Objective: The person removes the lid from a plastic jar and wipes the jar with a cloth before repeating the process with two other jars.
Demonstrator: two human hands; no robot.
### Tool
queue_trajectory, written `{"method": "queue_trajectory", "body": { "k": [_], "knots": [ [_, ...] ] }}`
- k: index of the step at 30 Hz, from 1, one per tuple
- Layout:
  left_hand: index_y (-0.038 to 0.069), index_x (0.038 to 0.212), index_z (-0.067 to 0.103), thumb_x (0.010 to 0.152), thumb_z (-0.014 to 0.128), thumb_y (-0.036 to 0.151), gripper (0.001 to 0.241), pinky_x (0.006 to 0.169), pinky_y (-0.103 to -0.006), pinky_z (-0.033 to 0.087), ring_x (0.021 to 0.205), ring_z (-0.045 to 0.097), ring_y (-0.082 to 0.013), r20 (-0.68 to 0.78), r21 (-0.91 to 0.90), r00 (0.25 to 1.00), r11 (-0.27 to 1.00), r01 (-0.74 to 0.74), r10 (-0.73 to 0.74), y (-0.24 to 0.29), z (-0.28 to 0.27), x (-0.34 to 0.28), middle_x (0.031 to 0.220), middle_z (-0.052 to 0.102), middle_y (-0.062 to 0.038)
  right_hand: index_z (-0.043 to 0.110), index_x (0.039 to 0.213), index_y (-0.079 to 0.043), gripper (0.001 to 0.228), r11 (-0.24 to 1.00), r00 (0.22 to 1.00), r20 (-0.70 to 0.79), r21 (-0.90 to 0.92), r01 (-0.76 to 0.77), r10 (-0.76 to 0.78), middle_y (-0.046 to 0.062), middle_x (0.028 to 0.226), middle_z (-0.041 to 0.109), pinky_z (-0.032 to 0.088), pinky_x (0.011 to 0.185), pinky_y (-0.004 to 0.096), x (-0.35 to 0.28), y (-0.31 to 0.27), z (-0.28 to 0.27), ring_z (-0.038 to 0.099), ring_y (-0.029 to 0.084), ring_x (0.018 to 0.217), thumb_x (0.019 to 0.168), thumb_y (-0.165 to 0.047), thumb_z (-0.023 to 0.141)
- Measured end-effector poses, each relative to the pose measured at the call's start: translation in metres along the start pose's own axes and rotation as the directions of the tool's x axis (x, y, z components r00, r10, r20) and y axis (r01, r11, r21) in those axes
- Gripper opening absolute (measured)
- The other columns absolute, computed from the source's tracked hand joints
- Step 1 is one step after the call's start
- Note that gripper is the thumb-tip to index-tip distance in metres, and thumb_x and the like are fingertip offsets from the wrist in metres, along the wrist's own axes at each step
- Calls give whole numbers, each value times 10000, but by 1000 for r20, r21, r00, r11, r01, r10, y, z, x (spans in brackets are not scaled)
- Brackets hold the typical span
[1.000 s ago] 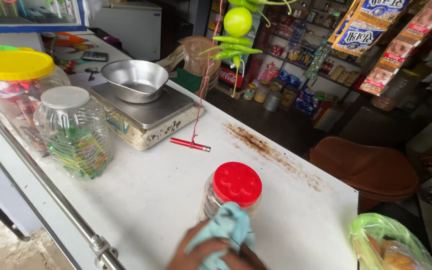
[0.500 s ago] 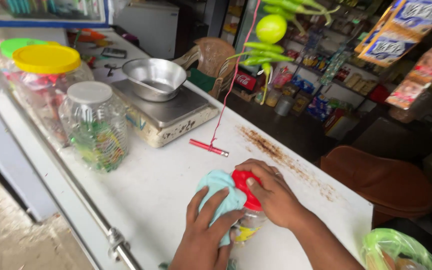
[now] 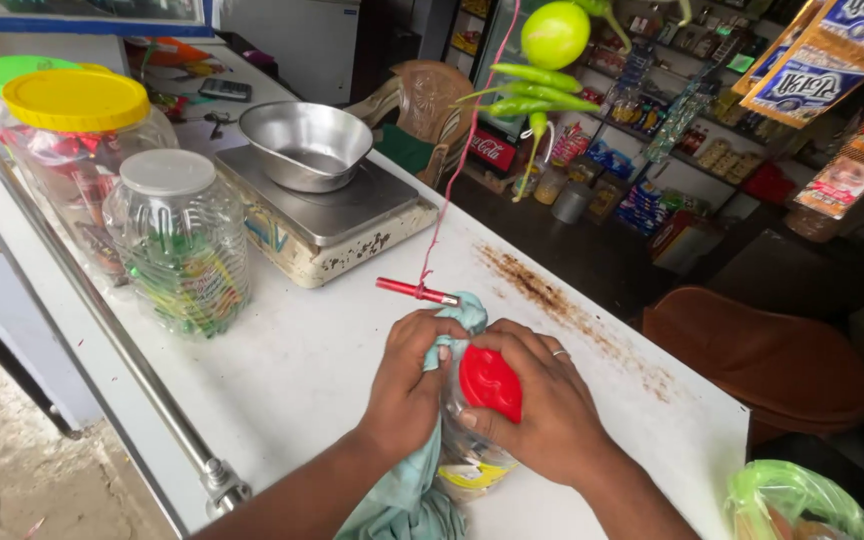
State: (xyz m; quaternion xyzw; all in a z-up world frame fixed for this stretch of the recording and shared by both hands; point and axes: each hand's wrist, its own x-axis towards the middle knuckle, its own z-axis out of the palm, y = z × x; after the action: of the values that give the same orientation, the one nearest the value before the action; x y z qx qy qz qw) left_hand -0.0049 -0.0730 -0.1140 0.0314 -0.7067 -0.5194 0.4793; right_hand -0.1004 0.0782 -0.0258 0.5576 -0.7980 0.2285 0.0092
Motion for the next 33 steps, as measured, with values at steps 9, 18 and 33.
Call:
{"method": "queue_trajectory", "body": {
  "k": [9,18,33],
  "knots": [
    [69,1134,659,823,599,-30,332,1012,-430,472,1165,592,-373,251,229,930,950,212,-268,-56,11,-22,1153,688,-160,614,1269,-136,769,999,995,-88,-2,50,-50,76,1423,567,423,1046,441,-17,5,-2,542,314,1293,579,-252,933],
    [101,1089,694,947,585,-7,209,1071,-413,445,1172,597,-330,120,17,991,998,60,-62,-1,27,-8,1093,686,-120,585,1289,-116,750,988,989,-145,155,18,5,111,1432,557,460,1038,428,-55,24,-13,561,318,1294,597,-157,873],
    [162,1277,638,1032,521,67,288,911,-429,557,935,653,-371,52,252,677,665,703,-734,-52,11,-35,981,676,-253,568,1369,12,534,740,785,-447,672,-22,429,184,1365,635,465,1080,356,-99,104,26,606,243,1246,848,32,686]
  ]
}}
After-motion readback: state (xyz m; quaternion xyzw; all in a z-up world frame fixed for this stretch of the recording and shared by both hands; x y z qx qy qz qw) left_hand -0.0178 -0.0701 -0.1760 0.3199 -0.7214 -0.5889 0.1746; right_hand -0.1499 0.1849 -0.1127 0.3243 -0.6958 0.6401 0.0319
